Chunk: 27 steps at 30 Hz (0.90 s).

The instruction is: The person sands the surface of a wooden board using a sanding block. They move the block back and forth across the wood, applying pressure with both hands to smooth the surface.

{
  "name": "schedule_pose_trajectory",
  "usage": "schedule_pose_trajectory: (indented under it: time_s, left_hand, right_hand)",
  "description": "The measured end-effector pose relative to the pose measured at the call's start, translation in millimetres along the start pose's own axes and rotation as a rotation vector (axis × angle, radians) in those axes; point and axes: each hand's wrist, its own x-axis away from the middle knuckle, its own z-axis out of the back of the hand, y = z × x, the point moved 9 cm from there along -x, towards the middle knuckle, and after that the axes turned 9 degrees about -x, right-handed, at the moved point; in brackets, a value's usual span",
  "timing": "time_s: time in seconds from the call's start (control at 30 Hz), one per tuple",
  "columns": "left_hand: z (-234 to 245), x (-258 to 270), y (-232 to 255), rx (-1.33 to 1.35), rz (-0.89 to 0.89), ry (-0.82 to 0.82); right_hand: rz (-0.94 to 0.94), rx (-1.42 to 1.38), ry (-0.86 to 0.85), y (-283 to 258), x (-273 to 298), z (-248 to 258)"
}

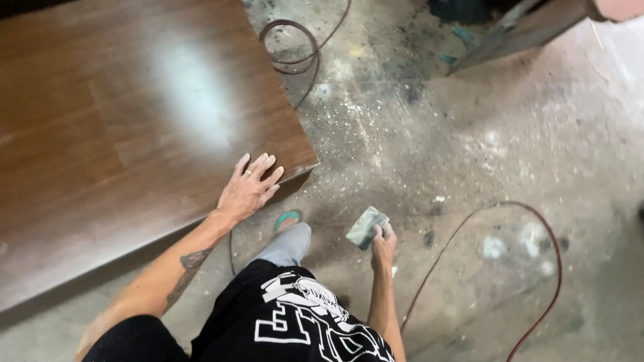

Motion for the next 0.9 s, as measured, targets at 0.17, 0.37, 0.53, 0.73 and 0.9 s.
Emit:
schedule_pose_trajectory:
  time_s: [0.17, 0.37, 0.53, 0.73, 0.9]
  left_hand:
    - [-2, -18, 6, -0.021, 0.126, -0.002]
    - [-11, -58, 25, -0.048, 0.228, 0.010]
    - [-18, -66, 41, -0.101, 0.292, 0.047]
    - [-28, -63, 56, -0.252, 0.562, 0.131]
    - [-3, -13, 79, -0.418, 1.243, 0.225]
  right_hand:
    - [-0.061, 0.021, -0.136, 25, -78, -5]
    - [-0.159, 0.149, -0.294, -8, -162, -12]
    - [-0.059, 0.316, -0.513, -106, -196, -69]
    - [0.065, 0.419, -0.895, -139, -272, -178]
    - [0.142, 0.288, -1.231, -232, -214, -256]
